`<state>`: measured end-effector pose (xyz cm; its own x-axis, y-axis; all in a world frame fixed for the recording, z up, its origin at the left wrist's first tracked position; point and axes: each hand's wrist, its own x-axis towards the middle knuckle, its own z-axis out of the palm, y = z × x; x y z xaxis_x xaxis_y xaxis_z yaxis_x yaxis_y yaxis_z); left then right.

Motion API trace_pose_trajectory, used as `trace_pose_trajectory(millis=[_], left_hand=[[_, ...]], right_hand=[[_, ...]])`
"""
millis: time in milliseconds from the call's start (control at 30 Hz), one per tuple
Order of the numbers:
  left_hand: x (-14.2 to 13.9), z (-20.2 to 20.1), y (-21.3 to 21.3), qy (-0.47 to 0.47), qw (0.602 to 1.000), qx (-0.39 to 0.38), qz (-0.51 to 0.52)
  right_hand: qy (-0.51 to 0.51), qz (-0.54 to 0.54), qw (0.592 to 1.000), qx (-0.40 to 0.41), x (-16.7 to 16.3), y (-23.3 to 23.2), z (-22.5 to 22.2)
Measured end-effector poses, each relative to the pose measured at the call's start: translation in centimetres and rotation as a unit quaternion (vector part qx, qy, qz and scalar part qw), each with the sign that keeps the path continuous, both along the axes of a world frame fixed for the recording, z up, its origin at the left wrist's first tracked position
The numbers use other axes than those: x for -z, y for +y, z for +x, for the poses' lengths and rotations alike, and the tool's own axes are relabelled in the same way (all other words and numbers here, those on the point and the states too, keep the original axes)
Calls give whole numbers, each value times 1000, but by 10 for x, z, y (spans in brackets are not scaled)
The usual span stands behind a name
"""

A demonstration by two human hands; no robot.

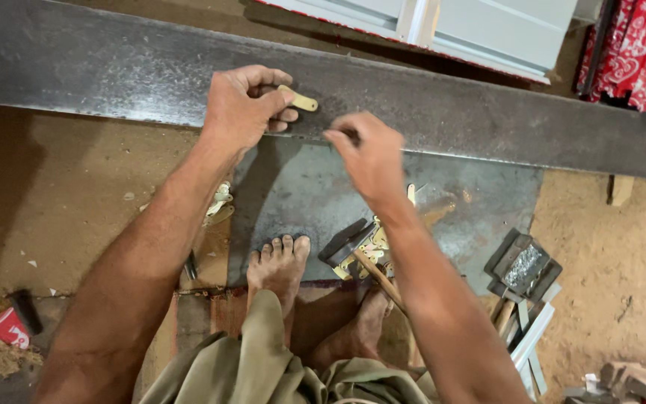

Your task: The person uses a hammer to repeatedly strike small, light-colored wooden pieces placed on a metal beam. They pick up each piece, position it on the beam, and tap it with the hammer before moving to the next piece.

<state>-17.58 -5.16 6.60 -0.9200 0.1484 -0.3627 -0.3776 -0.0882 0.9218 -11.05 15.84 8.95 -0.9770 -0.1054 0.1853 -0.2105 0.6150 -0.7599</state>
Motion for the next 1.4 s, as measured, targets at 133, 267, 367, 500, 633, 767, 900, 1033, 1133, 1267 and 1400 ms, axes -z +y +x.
trace_pose_trajectory(millis=[133, 267, 367, 500, 633, 767, 900, 1033, 1133, 1267, 1400], left_hand=[[3, -1, 11, -13, 1000, 10, -11], [-2, 0, 18, -19, 997, 39, -65], [-9, -1, 18, -22, 992, 57, -113], [-12, -3, 19, -20, 988, 80, -130], [-13, -4, 21, -24, 987, 89, -128], [-12, -4, 22, -29, 985, 93, -141], [-11, -5, 23, -32, 980, 95, -173], [-9, -2, 26, 28, 975, 90, -203], [-9, 0, 28, 41, 974, 81, -207], [-10, -1, 29, 47, 966, 87, -238], [-12, 0, 29, 43, 964, 96, -244]], right_hand=[[-38, 39, 997, 57, 14, -5, -7], [-52, 0, 991, 124, 19, 40, 37], [-207, 106, 963, 137, 16, 77, 97], [-328, 240, 911, 75, 16, 96, 189], [-455, 285, 841, 69, 16, 102, 242], [-453, 306, 831, 103, 13, 102, 250], [-469, 318, 818, 103, 8, 106, 241], [-472, 218, 850, 88, 1, 108, 230], [-266, 103, 957, 52, -3, 105, 212], [-309, 136, 936, 102, -11, 97, 174], [-209, 116, 966, 95, -23, 82, 144]])
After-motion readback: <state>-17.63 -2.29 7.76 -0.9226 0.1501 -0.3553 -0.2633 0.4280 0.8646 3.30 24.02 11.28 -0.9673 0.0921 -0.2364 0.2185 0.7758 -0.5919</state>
